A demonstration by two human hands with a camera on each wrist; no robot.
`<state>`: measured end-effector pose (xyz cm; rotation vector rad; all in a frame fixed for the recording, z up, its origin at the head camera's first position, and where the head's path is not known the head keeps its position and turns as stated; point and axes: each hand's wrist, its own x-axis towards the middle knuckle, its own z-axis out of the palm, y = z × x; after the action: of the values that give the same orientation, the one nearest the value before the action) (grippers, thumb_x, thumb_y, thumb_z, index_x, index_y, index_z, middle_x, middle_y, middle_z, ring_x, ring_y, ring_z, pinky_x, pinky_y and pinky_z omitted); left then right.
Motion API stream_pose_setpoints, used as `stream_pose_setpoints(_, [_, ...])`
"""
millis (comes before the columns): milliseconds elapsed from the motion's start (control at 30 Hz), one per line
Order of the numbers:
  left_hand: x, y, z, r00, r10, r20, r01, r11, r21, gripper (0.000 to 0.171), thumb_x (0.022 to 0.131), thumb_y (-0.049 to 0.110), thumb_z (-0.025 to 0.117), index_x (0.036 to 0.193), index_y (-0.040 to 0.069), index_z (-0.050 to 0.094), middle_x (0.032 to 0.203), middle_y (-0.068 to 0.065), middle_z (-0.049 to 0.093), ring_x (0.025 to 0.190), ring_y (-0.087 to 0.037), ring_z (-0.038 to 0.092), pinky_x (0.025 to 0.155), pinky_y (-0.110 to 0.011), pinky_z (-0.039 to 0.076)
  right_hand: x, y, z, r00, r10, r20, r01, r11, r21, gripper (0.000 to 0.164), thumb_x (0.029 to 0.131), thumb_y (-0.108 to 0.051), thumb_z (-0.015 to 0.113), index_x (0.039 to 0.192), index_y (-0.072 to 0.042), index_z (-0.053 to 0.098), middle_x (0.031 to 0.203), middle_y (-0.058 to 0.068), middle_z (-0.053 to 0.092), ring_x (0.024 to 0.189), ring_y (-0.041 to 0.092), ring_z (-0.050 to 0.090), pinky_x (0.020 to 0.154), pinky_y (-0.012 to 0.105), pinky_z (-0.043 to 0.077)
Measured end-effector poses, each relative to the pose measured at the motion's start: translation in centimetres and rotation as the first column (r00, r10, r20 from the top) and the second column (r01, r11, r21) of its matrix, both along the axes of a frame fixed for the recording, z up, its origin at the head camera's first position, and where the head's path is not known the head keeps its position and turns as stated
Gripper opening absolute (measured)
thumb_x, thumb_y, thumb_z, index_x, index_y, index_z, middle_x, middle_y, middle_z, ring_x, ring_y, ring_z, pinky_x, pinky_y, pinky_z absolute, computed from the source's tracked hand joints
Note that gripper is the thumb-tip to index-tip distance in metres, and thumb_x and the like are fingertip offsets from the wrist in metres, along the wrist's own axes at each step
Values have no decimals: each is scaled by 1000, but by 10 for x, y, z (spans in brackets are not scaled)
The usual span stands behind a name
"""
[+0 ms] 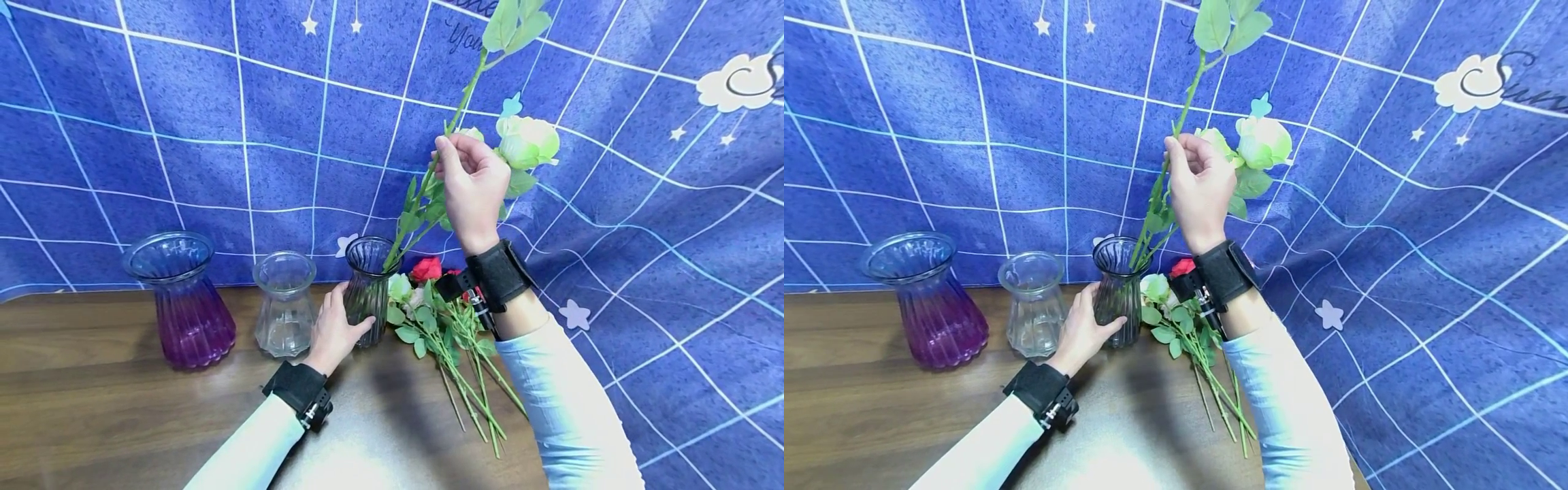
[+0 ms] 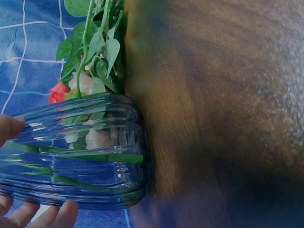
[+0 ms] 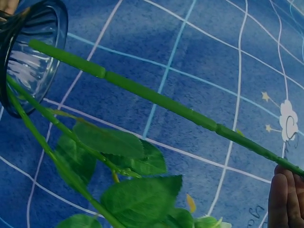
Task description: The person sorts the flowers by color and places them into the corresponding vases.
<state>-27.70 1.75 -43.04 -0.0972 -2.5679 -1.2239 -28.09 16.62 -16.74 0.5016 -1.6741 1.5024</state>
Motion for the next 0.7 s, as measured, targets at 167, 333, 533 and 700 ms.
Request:
stream_pose_setpoints(167, [1,1,0,1000,8,-3,-8,1000,-9,84,73,38,77,140,12,34,130,-16,48,118,-34,49,88,-51,45,-4,-3,-8,1000,-1,6,1,1000,6,14,86,-5,64,83,8,65,64,1,64,53,5,57,56,22,51])
stream_pose_setpoints(333, [2,2,-1,1000,14,-6,-14,1000,-21,84,72,40,77,139,13,35,129,-16,49,117,-35,51,86,-51,46,-6,-6,-16,999,-29,38,28,1000,13,14,86,-6,64,87,8,66,68,11,66,53,5,57,56,20,50])
stream_pose_setpoints(533, [2,2,-1,1000,15,1,-15,1000,-22,83,73,40,76,139,14,35,129,-15,49,117,-35,51,85,-52,46,-7,-10,-23,997,-49,55,48,998,35,15,86,-7,65,88,8,67,68,10,65,54,7,57,56,19,49])
stream_pose_setpoints(700, [2,1,0,1000,18,-1,-18,1000,-23,83,72,40,76,139,13,35,129,-15,49,117,-35,51,85,-52,46,-7,-12,-29,996,-65,61,61,996,58,15,85,-8,66,86,7,67,66,11,64,53,6,57,54,17,47])
